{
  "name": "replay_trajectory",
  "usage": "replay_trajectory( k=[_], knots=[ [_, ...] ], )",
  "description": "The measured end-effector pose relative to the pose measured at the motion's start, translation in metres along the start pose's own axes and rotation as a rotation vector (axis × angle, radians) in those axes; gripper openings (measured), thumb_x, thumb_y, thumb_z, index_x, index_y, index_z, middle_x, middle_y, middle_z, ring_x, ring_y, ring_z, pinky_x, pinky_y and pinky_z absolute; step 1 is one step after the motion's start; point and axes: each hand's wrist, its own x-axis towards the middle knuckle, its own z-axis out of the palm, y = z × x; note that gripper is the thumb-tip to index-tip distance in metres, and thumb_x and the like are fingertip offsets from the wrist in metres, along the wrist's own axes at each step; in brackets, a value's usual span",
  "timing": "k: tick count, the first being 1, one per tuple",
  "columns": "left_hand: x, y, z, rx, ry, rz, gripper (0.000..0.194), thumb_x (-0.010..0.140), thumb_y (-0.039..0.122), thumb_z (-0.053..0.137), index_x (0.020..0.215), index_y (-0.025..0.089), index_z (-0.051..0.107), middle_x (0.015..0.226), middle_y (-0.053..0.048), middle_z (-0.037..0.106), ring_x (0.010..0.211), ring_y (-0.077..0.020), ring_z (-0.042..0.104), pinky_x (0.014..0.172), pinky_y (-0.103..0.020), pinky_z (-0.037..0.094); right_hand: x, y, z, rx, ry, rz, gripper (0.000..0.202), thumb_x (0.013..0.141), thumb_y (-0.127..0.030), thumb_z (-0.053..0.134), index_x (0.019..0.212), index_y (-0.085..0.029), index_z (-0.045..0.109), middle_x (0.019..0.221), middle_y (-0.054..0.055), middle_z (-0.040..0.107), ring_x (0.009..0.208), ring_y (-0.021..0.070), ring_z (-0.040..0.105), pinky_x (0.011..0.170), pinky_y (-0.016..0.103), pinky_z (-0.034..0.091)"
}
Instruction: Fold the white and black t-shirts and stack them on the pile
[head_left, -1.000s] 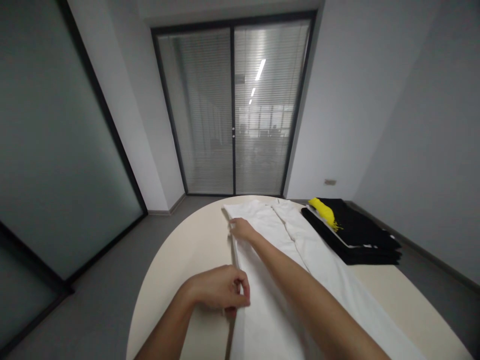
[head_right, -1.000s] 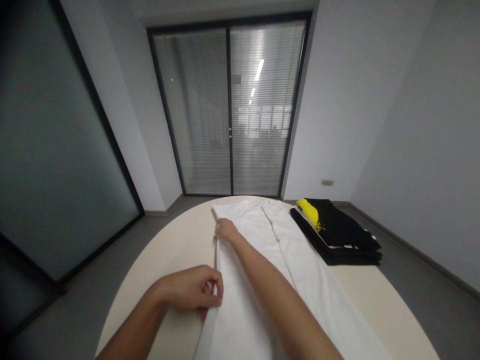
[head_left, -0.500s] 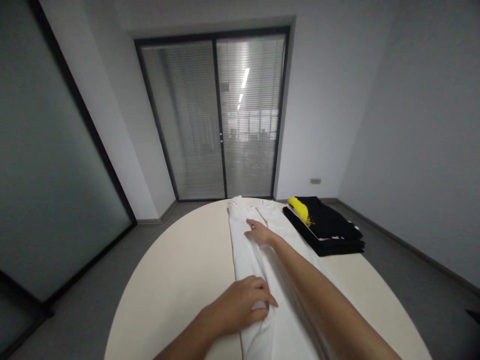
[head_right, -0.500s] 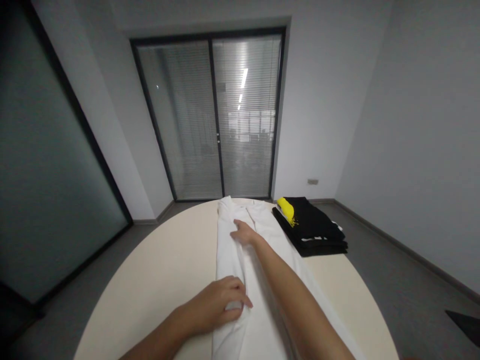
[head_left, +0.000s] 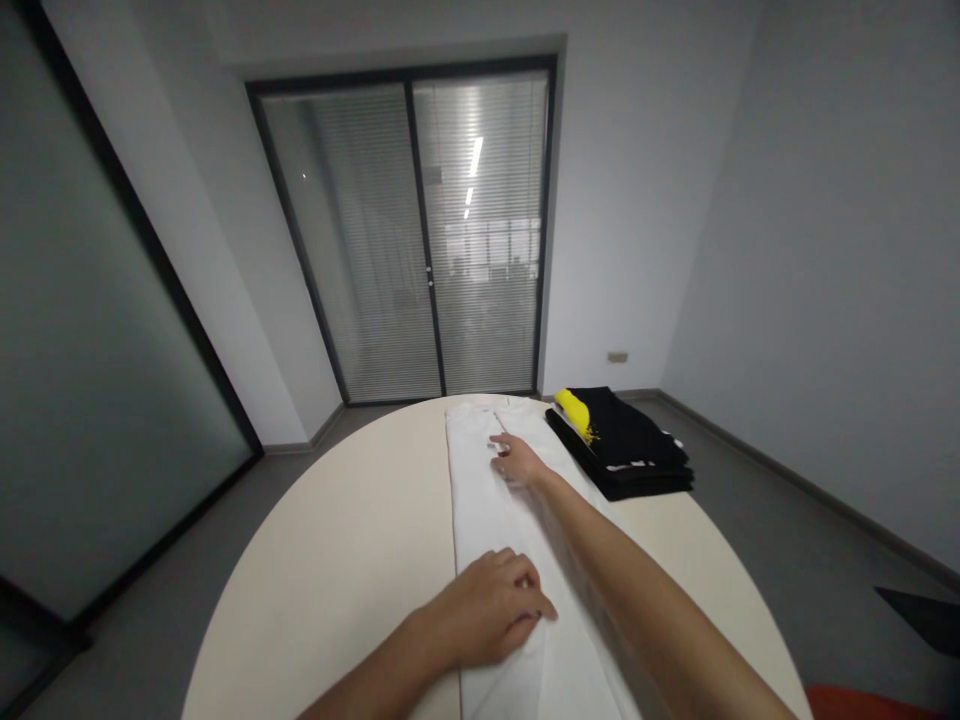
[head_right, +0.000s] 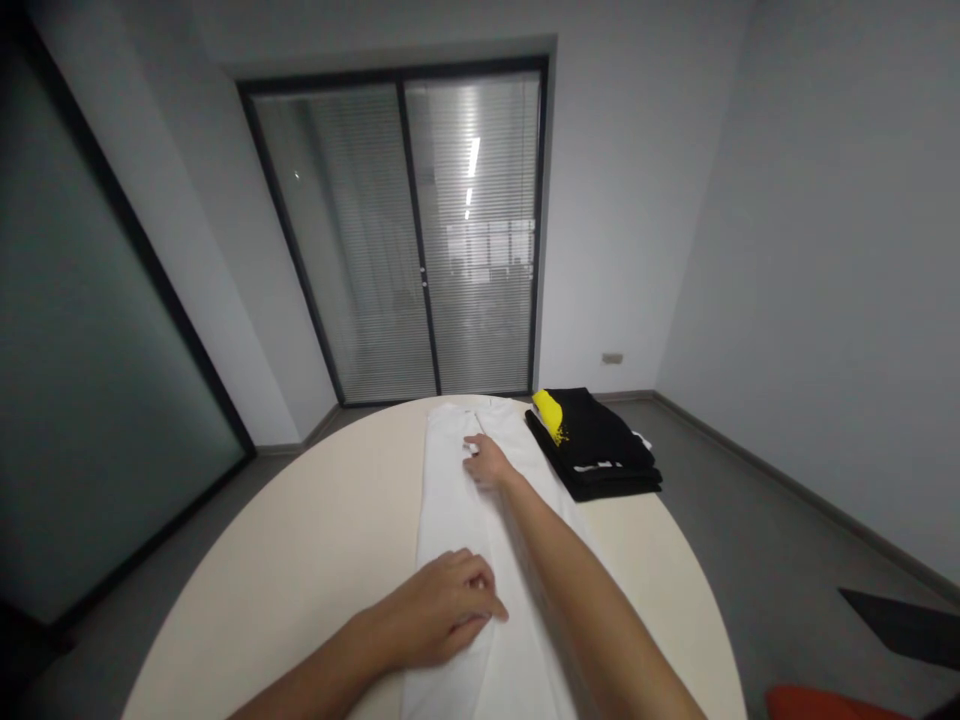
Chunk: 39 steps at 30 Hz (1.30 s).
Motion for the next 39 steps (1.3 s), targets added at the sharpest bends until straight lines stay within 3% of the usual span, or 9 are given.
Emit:
replay_trajectory(
  k=[3,7,12,20,24,28,31,35,39],
  knots=[
    [-0.006,0.003,0.0,-0.049,-0.043,0.025,0.037,0.084,0.025,0.069,0.12,0.032,0.067,0.122,-0.003,0.061,0.111,-0.0206,0.057,0.101,-0.035,0.043,-0.018,0.007,-0.015,-0.094,0.008,-0.003,0.049,0.084,-0.017,0.057,0.133,-0.017,0.062,0.13,0.014,0.066,0.106,0.0234,0.07,0.093,0.036,0.055],
    [-0.019,0.006,-0.001,-0.071,-0.099,0.035,0.063,0.072,0.033,0.076,0.133,0.034,0.06,0.149,-0.006,0.045,0.132,-0.0304,0.046,0.113,-0.044,0.037,-0.05,0.016,-0.035,-0.237,0.001,-0.075,0.04,0.085,-0.03,0.063,0.124,-0.021,0.07,0.136,0.013,0.063,0.129,0.0316,0.056,0.112,0.045,0.039],
    [-0.023,0.018,0.006,-0.042,-0.224,0.039,0.077,0.08,0.052,0.07,0.149,0.031,0.043,0.165,-0.011,0.024,0.15,-0.0442,0.02,0.119,-0.063,0.019,-0.081,0.03,-0.04,-0.423,-0.102,-0.175,0.056,0.096,-0.05,0.05,0.143,-0.02,0.057,0.157,0.014,0.043,0.147,0.0322,0.035,0.12,0.049,0.026],
    [-0.015,0.034,0.022,-0.11,-0.192,0.204,0.039,0.102,0.037,0.047,0.141,0.03,0.053,0.16,-0.005,0.039,0.152,-0.0318,0.025,0.123,-0.054,0.02,-0.094,0.031,-0.037,-0.369,0.039,-0.261,0.045,0.099,-0.045,0.045,0.131,-0.022,0.067,0.148,0.014,0.053,0.139,0.0286,0.047,0.116,0.048,0.033],
    [-0.016,0.03,0.019,-0.151,-0.134,0.216,0.051,0.093,0.051,0.062,0.137,0.026,0.056,0.153,-0.007,0.048,0.149,-0.0308,0.031,0.123,-0.049,0.025,-0.095,0.029,-0.038,-0.379,0.057,-0.262,0.043,0.098,-0.041,0.046,0.13,-0.021,0.068,0.146,0.013,0.055,0.137,0.0273,0.049,0.115,0.045,0.034],
    [-0.018,0.029,0.015,-0.076,-0.065,0.055,0.072,0.088,0.065,0.062,0.147,0.026,0.046,0.161,-0.011,0.036,0.151,-0.0368,0.023,0.122,-0.06,0.018,-0.096,0.026,-0.038,-0.423,0.024,-0.177,0.056,0.098,-0.046,0.045,0.149,-0.022,0.05,0.155,0.012,0.045,0.145,0.0286,0.039,0.12,0.049,0.024],
    [-0.018,0.021,0.014,0.028,-0.005,-0.144,0.07,0.097,0.06,0.05,0.155,0.023,0.036,0.166,-0.013,0.023,0.154,-0.0381,0.012,0.121,-0.066,0.016,-0.096,0.024,-0.038,-0.441,-0.034,-0.108,0.063,0.098,-0.049,0.044,0.155,-0.022,0.04,0.16,0.011,0.039,0.149,0.0292,0.03,0.122,0.051,0.015],
    [-0.021,-0.012,0.011,0.151,0.141,-0.497,0.061,0.103,0.052,0.037,0.157,0.023,0.034,0.167,-0.015,0.014,0.154,-0.0391,0.009,0.12,-0.066,0.02,-0.092,0.027,-0.037,-0.456,-0.074,-0.071,0.069,0.098,-0.051,0.041,0.159,-0.019,0.031,0.162,0.009,0.034,0.152,0.0295,0.024,0.123,0.049,0.012],
    [-0.028,-0.046,0.008,0.212,0.103,-0.683,0.058,0.105,0.049,0.031,0.156,0.022,0.037,0.165,-0.017,0.02,0.153,-0.0369,0.016,0.12,-0.062,0.02,-0.088,0.03,-0.032,-0.51,-0.087,-0.027,0.075,0.098,-0.059,0.038,0.16,-0.018,0.028,0.166,0.008,0.025,0.154,0.0314,0.014,0.124,0.05,0.007]
  ],
)
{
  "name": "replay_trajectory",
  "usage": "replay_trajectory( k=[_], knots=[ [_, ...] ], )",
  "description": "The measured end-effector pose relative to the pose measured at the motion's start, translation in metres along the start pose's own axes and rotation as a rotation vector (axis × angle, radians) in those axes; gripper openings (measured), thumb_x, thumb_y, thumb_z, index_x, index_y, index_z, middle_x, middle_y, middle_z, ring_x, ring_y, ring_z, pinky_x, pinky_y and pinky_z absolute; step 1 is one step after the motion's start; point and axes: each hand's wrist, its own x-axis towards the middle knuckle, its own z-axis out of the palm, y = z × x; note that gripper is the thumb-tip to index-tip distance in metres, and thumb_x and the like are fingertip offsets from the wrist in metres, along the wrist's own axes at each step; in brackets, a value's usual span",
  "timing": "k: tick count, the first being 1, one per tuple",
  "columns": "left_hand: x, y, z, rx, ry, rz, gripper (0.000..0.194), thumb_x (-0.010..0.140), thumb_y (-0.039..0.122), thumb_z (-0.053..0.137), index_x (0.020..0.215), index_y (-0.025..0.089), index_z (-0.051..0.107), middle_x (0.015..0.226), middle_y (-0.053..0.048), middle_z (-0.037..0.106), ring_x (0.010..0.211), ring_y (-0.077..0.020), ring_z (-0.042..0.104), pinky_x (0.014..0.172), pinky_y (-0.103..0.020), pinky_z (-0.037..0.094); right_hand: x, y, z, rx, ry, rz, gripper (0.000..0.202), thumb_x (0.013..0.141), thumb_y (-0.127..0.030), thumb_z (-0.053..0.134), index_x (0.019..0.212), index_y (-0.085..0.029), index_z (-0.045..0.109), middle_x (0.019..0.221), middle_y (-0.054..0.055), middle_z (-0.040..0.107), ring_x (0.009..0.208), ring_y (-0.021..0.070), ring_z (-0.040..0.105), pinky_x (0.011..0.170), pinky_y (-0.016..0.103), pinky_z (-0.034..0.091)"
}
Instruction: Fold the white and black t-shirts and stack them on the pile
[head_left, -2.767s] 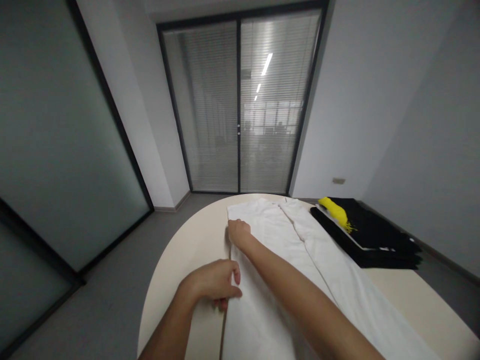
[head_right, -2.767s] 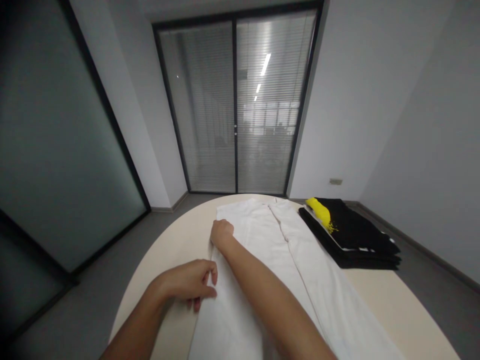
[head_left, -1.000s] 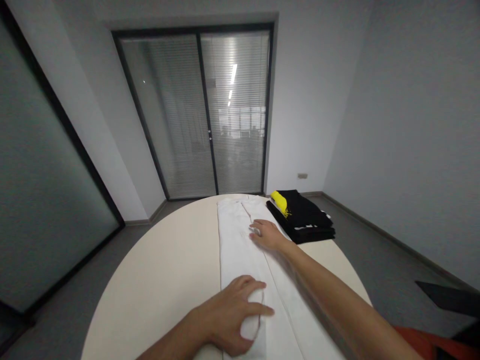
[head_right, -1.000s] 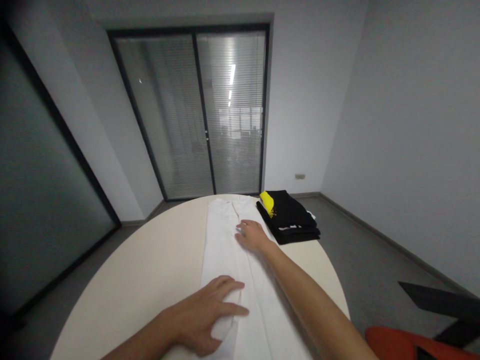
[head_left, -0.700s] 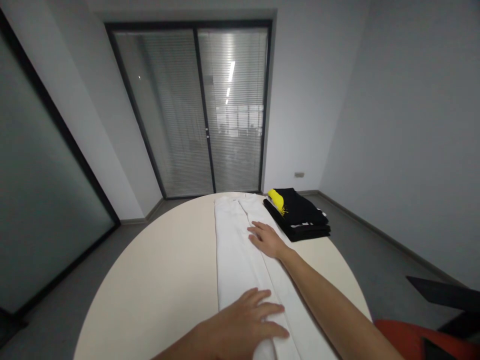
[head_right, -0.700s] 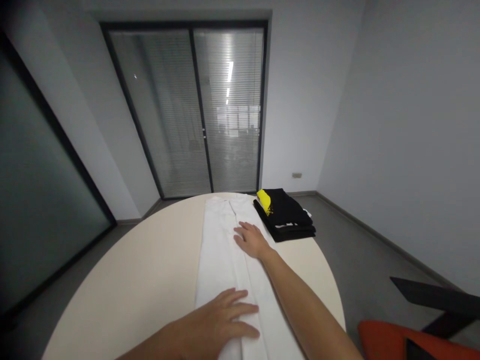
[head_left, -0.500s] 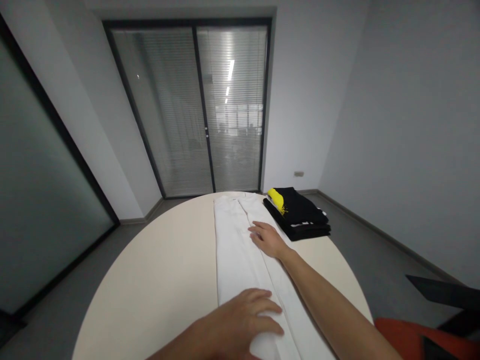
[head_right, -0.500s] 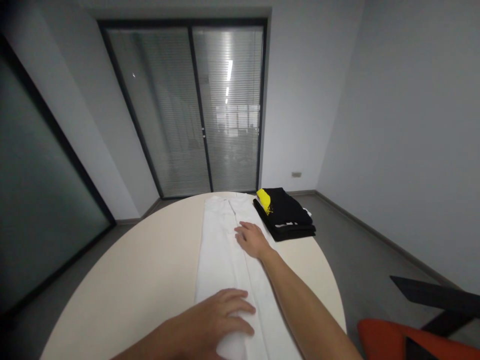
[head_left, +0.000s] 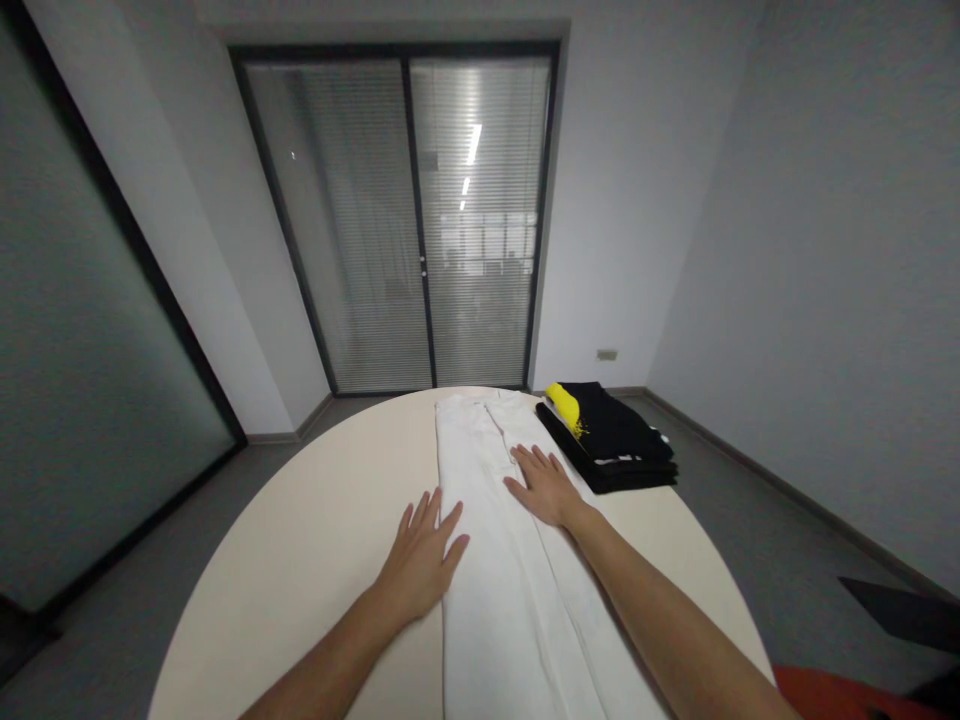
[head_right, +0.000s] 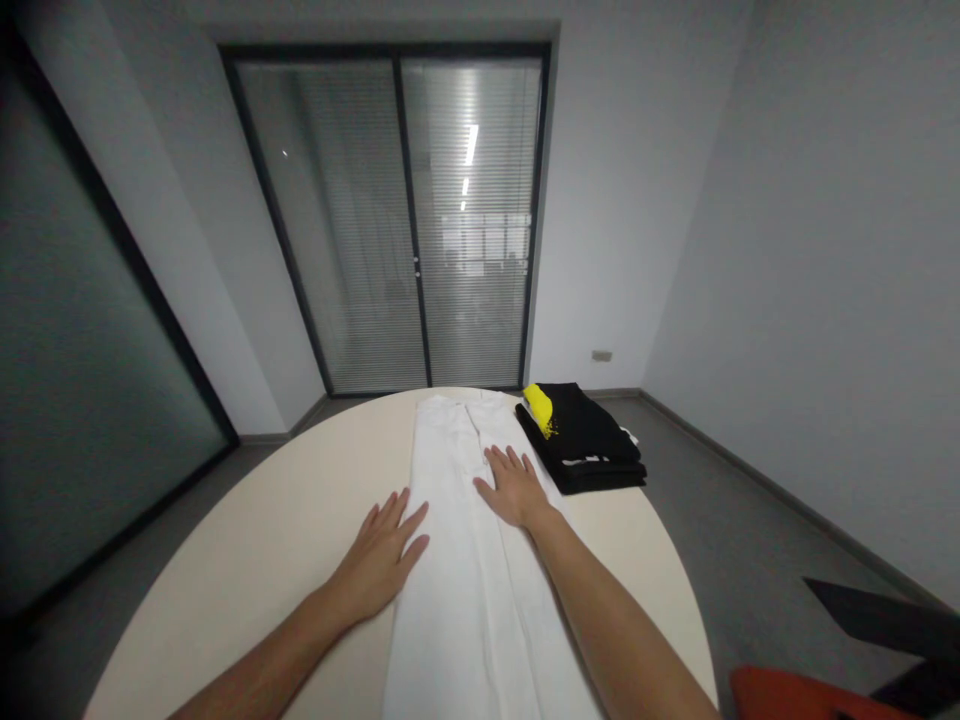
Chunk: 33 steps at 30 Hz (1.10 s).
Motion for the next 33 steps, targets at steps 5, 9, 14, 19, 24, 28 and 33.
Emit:
replay_trajectory(
  k=[5,9,14,19,24,28,33],
  knots=[
    [0.011,-0.013,0.0,0.091,-0.027,0.022,0.058,0.105,0.041,0.03,0.155,0.011,0.037,0.162,-0.017,0.029,0.153,-0.0327,0.019,0.123,-0.06,0.015,0.005,-0.002,0.004,-0.055,-0.03,0.03,0.075,0.099,-0.062,0.032,0.16,-0.021,0.027,0.167,0.005,0.021,0.155,0.0329,0.011,0.124,0.053,0.005],
    [0.021,-0.022,-0.003,0.133,0.017,0.035,0.054,0.104,0.035,0.032,0.151,0.011,0.044,0.161,-0.015,0.034,0.153,-0.032,0.02,0.124,-0.059,0.013,0.011,-0.008,0.008,-0.067,-0.025,0.061,0.075,0.099,-0.063,0.031,0.16,-0.019,0.027,0.167,0.006,0.021,0.155,0.0341,0.01,0.123,0.054,0.005],
    [0.038,-0.05,-0.006,0.138,0.027,0.013,0.052,0.104,0.036,0.034,0.15,0.015,0.045,0.162,-0.012,0.032,0.153,-0.0331,0.021,0.122,-0.061,0.016,0.027,-0.021,0.015,-0.067,0.001,0.124,0.075,0.099,-0.062,0.031,0.16,-0.018,0.028,0.167,0.008,0.021,0.154,0.037,0.012,0.123,0.057,0.005],
    [0.046,-0.069,-0.01,0.167,0.204,-0.084,0.046,0.101,0.037,0.046,0.144,0.021,0.053,0.157,-0.013,0.043,0.144,-0.0342,0.04,0.119,-0.058,0.023,0.051,-0.033,0.021,-0.049,0.014,0.159,0.076,0.098,-0.062,0.031,0.159,-0.017,0.029,0.167,0.01,0.021,0.154,0.0381,0.011,0.122,0.058,0.005],
    [0.045,-0.056,-0.013,0.069,0.295,0.062,0.031,0.099,0.025,0.051,0.125,0.019,0.065,0.127,-0.01,0.067,0.115,-0.0254,0.061,0.105,-0.044,0.043,0.067,-0.036,0.022,-0.041,0.019,0.178,0.074,0.098,-0.061,0.032,0.159,-0.018,0.03,0.167,0.009,0.021,0.154,0.0369,0.011,0.122,0.057,0.005],
    [0.036,-0.042,-0.009,-0.045,0.228,0.269,0.031,0.099,0.028,0.052,0.127,0.021,0.064,0.126,-0.008,0.069,0.116,-0.0239,0.061,0.109,-0.045,0.04,0.067,-0.034,0.022,-0.043,0.034,0.16,0.074,0.098,-0.062,0.032,0.159,-0.019,0.029,0.167,0.009,0.022,0.153,0.0368,0.013,0.122,0.056,0.006],
    [0.023,-0.042,-0.005,-0.019,0.149,0.334,0.045,0.098,0.037,0.056,0.14,0.022,0.056,0.146,-0.011,0.055,0.133,-0.0286,0.05,0.114,-0.047,0.038,0.06,-0.034,0.017,-0.037,0.0,0.128,0.076,0.099,-0.062,0.033,0.161,-0.018,0.024,0.167,0.01,0.019,0.154,0.0364,0.011,0.122,0.057,0.005]
  ],
)
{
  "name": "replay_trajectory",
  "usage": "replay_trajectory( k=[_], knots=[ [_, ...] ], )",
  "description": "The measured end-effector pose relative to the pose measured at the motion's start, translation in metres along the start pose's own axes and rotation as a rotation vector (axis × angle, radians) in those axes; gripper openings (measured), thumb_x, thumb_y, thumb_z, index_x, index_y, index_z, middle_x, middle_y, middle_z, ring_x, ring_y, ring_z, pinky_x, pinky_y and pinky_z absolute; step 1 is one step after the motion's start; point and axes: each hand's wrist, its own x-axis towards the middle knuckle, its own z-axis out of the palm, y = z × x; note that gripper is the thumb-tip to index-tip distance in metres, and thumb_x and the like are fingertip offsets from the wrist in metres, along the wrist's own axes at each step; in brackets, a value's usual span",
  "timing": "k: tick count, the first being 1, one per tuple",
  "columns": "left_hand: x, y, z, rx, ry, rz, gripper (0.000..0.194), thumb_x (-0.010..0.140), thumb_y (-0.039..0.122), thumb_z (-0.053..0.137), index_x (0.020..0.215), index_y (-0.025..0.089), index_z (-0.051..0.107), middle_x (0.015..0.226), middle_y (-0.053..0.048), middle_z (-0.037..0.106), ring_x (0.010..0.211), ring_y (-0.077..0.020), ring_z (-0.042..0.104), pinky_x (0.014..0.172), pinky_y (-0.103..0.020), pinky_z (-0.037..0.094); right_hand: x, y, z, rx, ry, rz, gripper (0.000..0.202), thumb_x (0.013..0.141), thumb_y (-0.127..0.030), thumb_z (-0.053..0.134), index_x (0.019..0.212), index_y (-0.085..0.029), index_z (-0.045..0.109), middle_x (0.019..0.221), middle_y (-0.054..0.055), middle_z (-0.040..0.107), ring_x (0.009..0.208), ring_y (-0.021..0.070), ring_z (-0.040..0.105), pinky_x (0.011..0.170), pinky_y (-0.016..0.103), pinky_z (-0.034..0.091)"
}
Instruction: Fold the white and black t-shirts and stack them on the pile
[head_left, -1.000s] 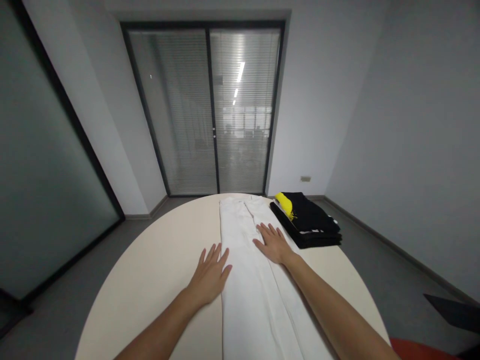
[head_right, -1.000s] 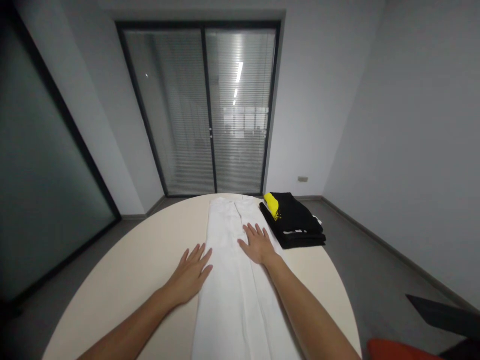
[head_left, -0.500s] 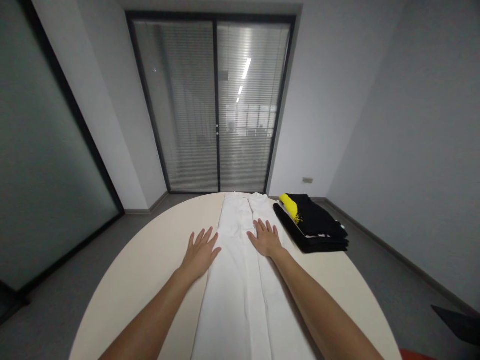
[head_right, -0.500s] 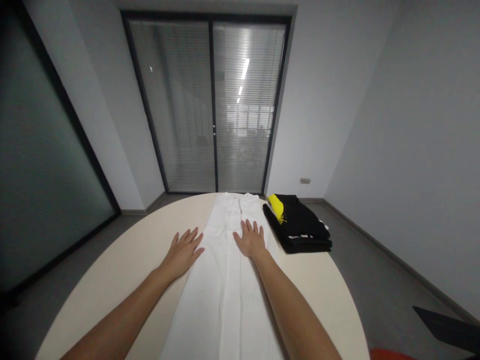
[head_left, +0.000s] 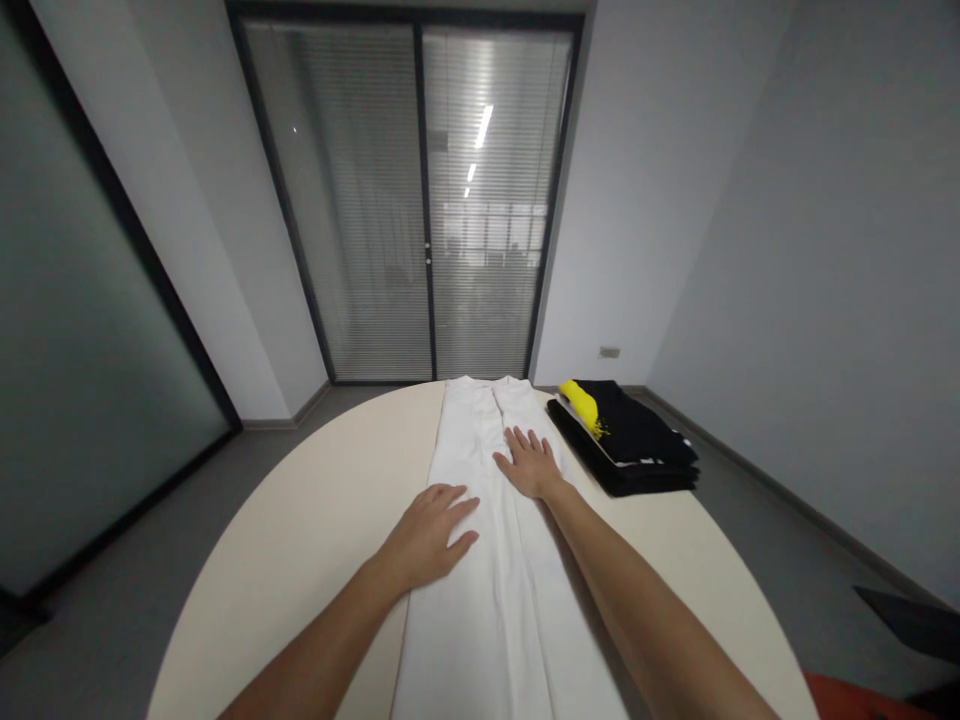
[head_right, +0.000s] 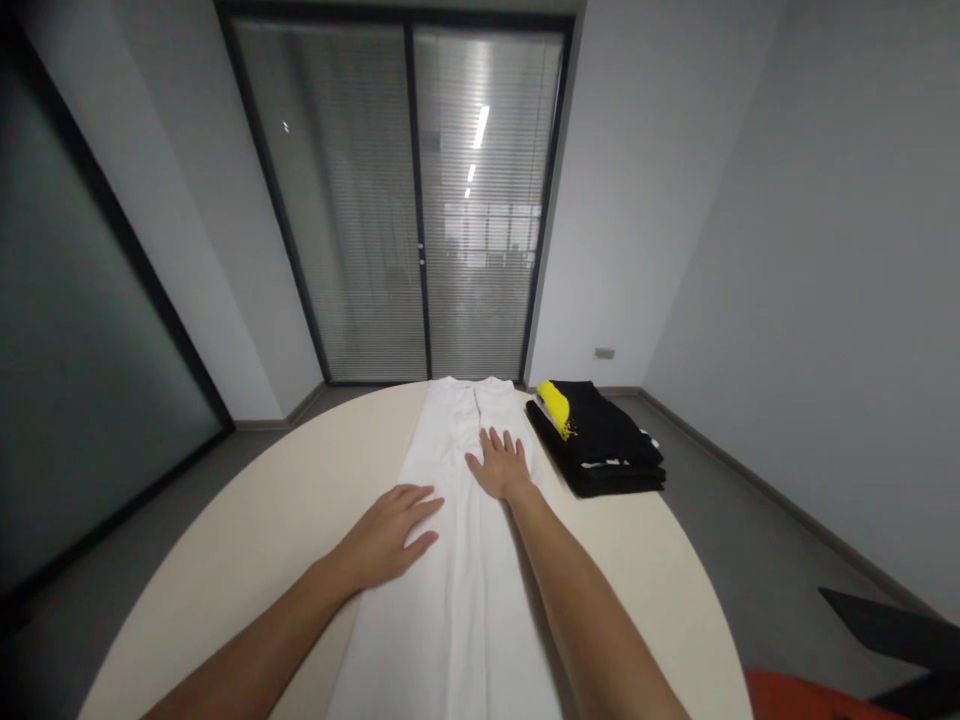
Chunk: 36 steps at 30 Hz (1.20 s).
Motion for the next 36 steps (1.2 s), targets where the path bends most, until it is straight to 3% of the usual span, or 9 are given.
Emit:
replay_trajectory(
  k=[3,6,10,15,23,28,32,36],
  knots=[
    [-0.005,0.002,-0.003,0.028,-0.025,0.014,0.045,0.101,0.038,0.051,0.144,0.024,0.054,0.15,-0.011,0.051,0.138,-0.0307,0.045,0.116,-0.051,0.034,-0.014,-0.001,-0.008,0.028,0.075,-0.079,0.064,0.103,-0.052,0.028,0.157,-0.019,0.032,0.164,0.01,0.03,0.152,0.03,0.023,0.123,0.053,0.009],
    [-0.007,0.011,-0.011,0.002,-0.037,0.106,0.037,0.102,0.03,0.05,0.138,0.029,0.059,0.145,-0.008,0.056,0.133,-0.0274,0.05,0.114,-0.049,0.036,-0.035,0.0,-0.016,0.04,0.124,-0.154,0.053,0.105,-0.046,0.026,0.147,-0.022,0.048,0.156,0.011,0.044,0.145,0.0258,0.037,0.121,0.05,0.017],
    [-0.007,0.029,-0.014,-0.068,-0.065,0.299,0.029,0.102,0.024,0.051,0.124,0.032,0.068,0.135,-0.004,0.063,0.121,-0.0213,0.058,0.103,-0.038,0.047,-0.068,0.006,-0.018,-0.004,0.027,-0.153,0.057,0.103,-0.052,0.031,0.149,-0.023,0.047,0.16,0.011,0.037,0.149,0.0317,0.03,0.12,0.055,0.018],
    [-0.006,0.043,-0.01,-0.067,-0.068,0.432,0.023,0.103,0.022,0.05,0.108,0.025,0.072,0.126,-0.004,0.068,0.113,-0.0194,0.062,0.096,-0.033,0.05,-0.097,0.017,-0.018,0.043,0.016,-0.174,0.061,0.102,-0.056,0.03,0.154,-0.025,0.04,0.163,0.007,0.034,0.152,0.0291,0.024,0.123,0.051,0.013],
    [-0.017,0.053,-0.031,-0.292,-0.177,0.338,0.024,0.086,0.01,0.058,0.101,0.023,0.071,0.127,-0.004,0.067,0.119,-0.0207,0.059,0.104,-0.035,0.047,-0.101,0.03,-0.02,0.066,-0.073,-0.221,0.068,0.099,-0.062,0.036,0.155,-0.024,0.041,0.165,0.009,0.027,0.154,0.0319,0.017,0.123,0.052,0.012],
    [-0.025,0.055,-0.034,-0.43,-0.308,0.292,0.023,0.077,0.023,0.078,0.1,0.025,0.073,0.143,-0.007,0.054,0.137,-0.0298,0.044,0.116,-0.046,0.035,-0.102,0.03,-0.023,0.073,-0.093,-0.237,0.07,0.098,-0.064,0.036,0.155,-0.023,0.041,0.165,0.01,0.026,0.154,0.0334,0.017,0.123,0.054,0.013],
    [-0.026,0.053,-0.034,-0.477,-0.403,0.264,0.01,0.083,0.026,0.076,0.093,0.025,0.073,0.15,-0.005,0.048,0.145,-0.0326,0.034,0.119,-0.05,0.029,-0.104,0.028,-0.027,0.072,-0.112,-0.236,0.071,0.098,-0.064,0.036,0.156,-0.022,0.039,0.165,0.01,0.025,0.154,0.0343,0.015,0.123,0.055,0.013],
    [-0.024,0.054,-0.036,-0.594,-0.369,0.263,0.007,0.091,0.029,0.068,0.094,0.023,0.069,0.146,-0.007,0.052,0.146,-0.0284,0.033,0.119,-0.048,0.03,-0.103,0.029,-0.026,0.074,-0.107,-0.243,0.071,0.098,-0.065,0.036,0.156,-0.022,0.039,0.165,0.01,0.025,0.154,0.0344,0.016,0.123,0.055,0.012]
  ],
)
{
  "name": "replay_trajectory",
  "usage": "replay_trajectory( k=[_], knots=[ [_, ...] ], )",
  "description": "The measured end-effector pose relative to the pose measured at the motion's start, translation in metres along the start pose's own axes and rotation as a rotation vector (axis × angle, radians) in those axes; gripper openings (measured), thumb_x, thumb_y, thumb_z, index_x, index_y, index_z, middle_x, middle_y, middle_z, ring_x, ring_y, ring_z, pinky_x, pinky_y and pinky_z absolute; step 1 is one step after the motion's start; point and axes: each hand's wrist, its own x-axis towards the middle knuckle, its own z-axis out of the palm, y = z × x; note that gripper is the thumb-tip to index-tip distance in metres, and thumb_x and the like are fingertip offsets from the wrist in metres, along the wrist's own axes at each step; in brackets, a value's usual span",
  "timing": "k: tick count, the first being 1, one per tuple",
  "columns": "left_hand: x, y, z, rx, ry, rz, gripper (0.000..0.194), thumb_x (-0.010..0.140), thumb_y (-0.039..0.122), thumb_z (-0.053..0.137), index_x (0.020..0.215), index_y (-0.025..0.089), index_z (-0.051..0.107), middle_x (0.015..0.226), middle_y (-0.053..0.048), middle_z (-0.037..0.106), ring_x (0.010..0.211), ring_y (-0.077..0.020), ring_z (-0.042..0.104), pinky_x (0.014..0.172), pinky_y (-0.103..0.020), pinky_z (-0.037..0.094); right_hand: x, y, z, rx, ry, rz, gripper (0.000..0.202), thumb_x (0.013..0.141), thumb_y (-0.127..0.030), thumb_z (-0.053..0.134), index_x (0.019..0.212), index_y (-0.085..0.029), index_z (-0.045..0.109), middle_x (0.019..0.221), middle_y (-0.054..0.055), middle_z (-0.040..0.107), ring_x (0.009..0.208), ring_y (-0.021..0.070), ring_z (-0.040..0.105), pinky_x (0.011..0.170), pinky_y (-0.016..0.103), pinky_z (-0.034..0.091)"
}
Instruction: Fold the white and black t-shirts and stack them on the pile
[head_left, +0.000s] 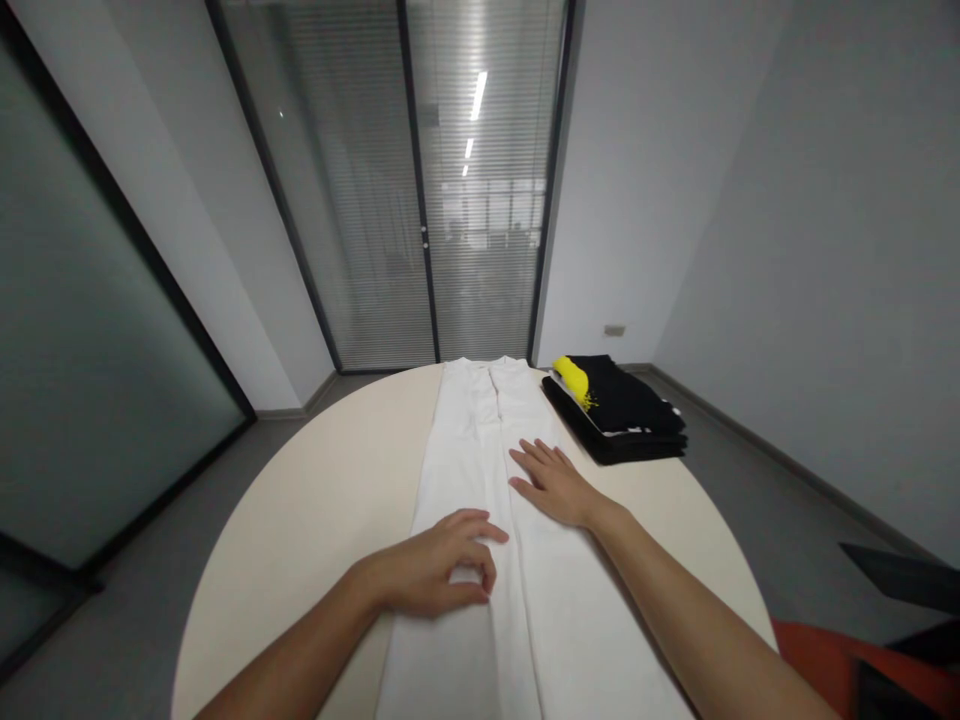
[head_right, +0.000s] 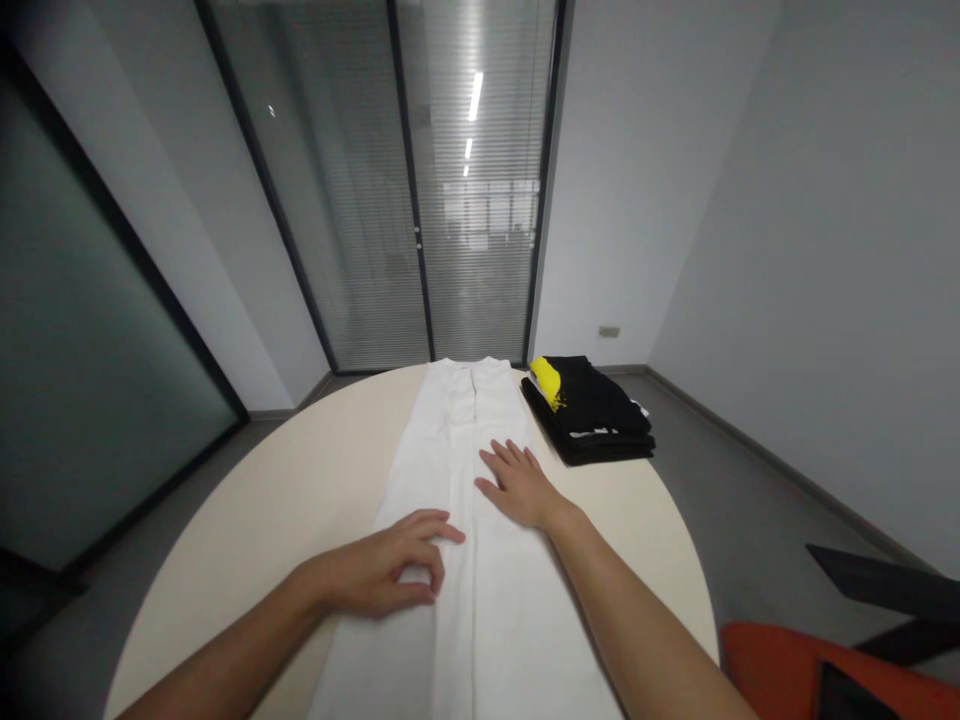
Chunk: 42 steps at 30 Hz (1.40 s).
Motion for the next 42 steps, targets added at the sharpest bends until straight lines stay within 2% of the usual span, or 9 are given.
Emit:
replay_trajectory(
  k=[5,11,15,20,25,30,32,38,42],
  knots=[
    [0.007,0.005,0.006,-0.052,0.138,0.031,0.013,0.099,0.033,0.058,0.099,0.022,0.065,0.146,-0.009,0.053,0.148,-0.0237,0.032,0.12,-0.046,0.028,0.001,0.003,0.003,0.006,0.016,-0.01,0.07,0.098,-0.065,0.036,0.155,-0.024,0.041,0.165,0.01,0.026,0.154,0.0342,0.016,0.123,0.055,0.013],
    [0.009,0.006,0.023,0.129,-0.015,0.055,0.021,0.087,0.025,0.071,0.107,0.028,0.072,0.151,-0.003,0.049,0.151,-0.032,0.027,0.124,-0.057,0.014,0.0,0.001,0.002,0.003,0.01,-0.004,0.07,0.099,-0.064,0.036,0.155,-0.023,0.041,0.165,0.011,0.026,0.154,0.0342,0.016,0.123,0.055,0.013],
    [0.011,0.01,0.025,0.106,-0.017,0.07,0.012,0.095,0.029,0.063,0.095,0.025,0.074,0.149,-0.003,0.052,0.151,-0.0289,0.027,0.124,-0.052,0.017,0.0,0.001,0.001,0.001,0.008,-0.008,0.07,0.099,-0.064,0.036,0.155,-0.022,0.04,0.165,0.011,0.025,0.154,0.0345,0.016,0.123,0.056,0.013],
    [0.014,0.014,0.028,0.089,-0.019,0.107,0.018,0.098,0.035,0.059,0.108,0.026,0.071,0.154,-0.004,0.047,0.152,-0.0285,0.024,0.124,-0.051,0.022,0.0,0.001,0.002,-0.002,0.006,-0.008,0.071,0.098,-0.065,0.035,0.155,-0.023,0.04,0.166,0.01,0.025,0.154,0.0335,0.016,0.123,0.055,0.013],
    [0.011,0.01,0.033,0.147,-0.043,0.095,0.064,0.085,0.048,0.071,0.143,0.027,0.051,0.162,-0.011,0.034,0.152,-0.0353,0.021,0.121,-0.058,0.023,0.0,0.0,0.001,-0.005,0.001,-0.003,0.071,0.099,-0.065,0.034,0.156,-0.023,0.039,0.166,0.01,0.024,0.154,0.033,0.015,0.123,0.054,0.012],
    [0.013,0.008,0.036,0.167,-0.003,0.213,0.036,0.089,0.045,0.067,0.121,0.028,0.069,0.156,-0.007,0.044,0.145,-0.0306,0.038,0.119,-0.05,0.031,0.001,0.001,0.001,-0.016,-0.008,-0.007,0.072,0.098,-0.066,0.034,0.156,-0.023,0.038,0.166,0.01,0.023,0.154,0.0336,0.014,0.123,0.055,0.012],
    [0.014,0.01,0.037,0.168,-0.003,0.252,0.038,0.088,0.048,0.067,0.12,0.028,0.069,0.151,-0.006,0.05,0.142,-0.0295,0.042,0.12,-0.048,0.031,0.001,0.002,0.002,-0.018,-0.006,-0.004,0.072,0.098,-0.065,0.034,0.156,-0.023,0.038,0.166,0.01,0.023,0.154,0.0335,0.014,0.123,0.056,0.012],
    [0.013,0.019,0.03,0.235,-0.054,0.147,0.077,0.082,0.067,0.068,0.146,0.028,0.05,0.162,-0.012,0.034,0.152,-0.0421,0.016,0.12,-0.068,0.008,0.002,0.003,0.001,0.004,-0.001,-0.016,0.071,0.098,-0.065,0.037,0.155,-0.024,0.041,0.165,0.011,0.026,0.153,0.0347,0.017,0.122,0.057,0.015],
    [0.011,0.025,0.028,0.227,-0.117,0.123,0.082,0.081,0.071,0.066,0.149,0.03,0.046,0.164,-0.014,0.028,0.151,-0.0432,0.017,0.118,-0.071,0.009,0.001,0.003,-0.005,0.005,0.012,-0.038,0.07,0.094,-0.064,0.047,0.151,-0.023,0.047,0.162,0.013,0.034,0.15,0.0355,0.026,0.12,0.054,0.023]
  ],
)
